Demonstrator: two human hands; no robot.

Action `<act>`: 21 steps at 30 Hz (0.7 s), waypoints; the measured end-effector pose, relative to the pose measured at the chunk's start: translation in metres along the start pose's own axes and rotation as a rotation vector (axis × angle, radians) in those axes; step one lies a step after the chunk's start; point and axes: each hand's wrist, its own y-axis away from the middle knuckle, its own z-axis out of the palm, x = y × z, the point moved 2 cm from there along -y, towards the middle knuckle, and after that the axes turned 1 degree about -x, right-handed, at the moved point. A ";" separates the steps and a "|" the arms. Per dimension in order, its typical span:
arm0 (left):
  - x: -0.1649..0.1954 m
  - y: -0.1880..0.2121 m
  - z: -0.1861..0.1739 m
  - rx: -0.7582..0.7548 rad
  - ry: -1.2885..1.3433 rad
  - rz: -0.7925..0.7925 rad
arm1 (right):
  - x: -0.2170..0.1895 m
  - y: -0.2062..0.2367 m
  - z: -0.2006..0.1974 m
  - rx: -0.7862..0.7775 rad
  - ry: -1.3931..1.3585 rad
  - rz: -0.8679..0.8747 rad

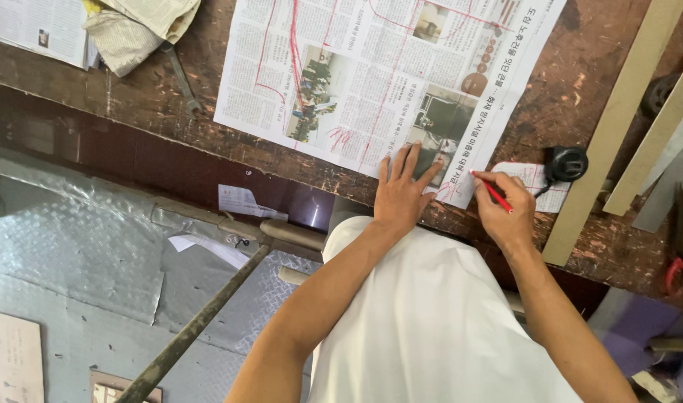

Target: The person spreads newspaper sheets on a workbench and draws red lines across them with a red pen, steadying the paper with the other hand. They use a ruler and a tape measure to guide straight red lines, then uncap and recap the pen and continue marking.

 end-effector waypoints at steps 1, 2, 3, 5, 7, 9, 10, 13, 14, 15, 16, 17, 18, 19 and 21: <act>0.000 0.000 0.000 -0.004 0.003 -0.004 | 0.000 -0.001 -0.001 0.020 -0.019 -0.003; -0.001 0.000 0.000 -0.006 0.002 -0.010 | 0.001 -0.001 0.000 0.001 0.013 0.005; -0.001 -0.001 0.000 0.000 -0.013 -0.013 | 0.001 -0.002 0.000 -0.015 0.048 0.016; -0.001 0.000 0.000 -0.004 -0.025 -0.006 | 0.003 -0.003 -0.002 -0.028 0.091 0.021; 0.000 0.000 0.001 -0.012 -0.014 -0.003 | 0.003 -0.004 -0.003 -0.026 0.092 -0.020; 0.000 0.001 0.000 -0.005 -0.017 -0.011 | 0.002 -0.006 -0.005 -0.018 0.225 -0.057; 0.000 0.000 -0.001 0.001 -0.010 -0.011 | 0.001 -0.007 -0.006 -0.013 0.295 -0.072; 0.002 -0.001 -0.007 -0.020 -0.009 0.004 | -0.006 -0.010 -0.013 -0.035 0.236 -0.165; 0.002 -0.001 -0.010 -0.022 -0.022 0.008 | -0.008 -0.012 -0.016 -0.049 0.219 -0.102; 0.002 -0.002 -0.013 -0.011 -0.007 0.002 | -0.010 -0.014 -0.019 -0.070 0.197 -0.042; 0.003 -0.002 -0.017 -0.006 0.009 -0.007 | -0.013 -0.013 -0.022 -0.096 0.175 0.022; 0.006 -0.002 -0.020 -0.007 0.033 -0.010 | -0.018 -0.010 -0.024 -0.060 0.079 -0.003; 0.009 -0.001 -0.024 0.029 0.126 -0.016 | -0.024 -0.007 -0.026 -0.014 -0.010 -0.027; 0.013 -0.001 -0.028 0.069 0.216 -0.021 | -0.029 -0.006 -0.026 0.036 -0.100 -0.057; 0.020 -0.002 -0.033 0.064 0.536 -0.112 | -0.042 -0.002 -0.017 0.112 -0.102 -0.135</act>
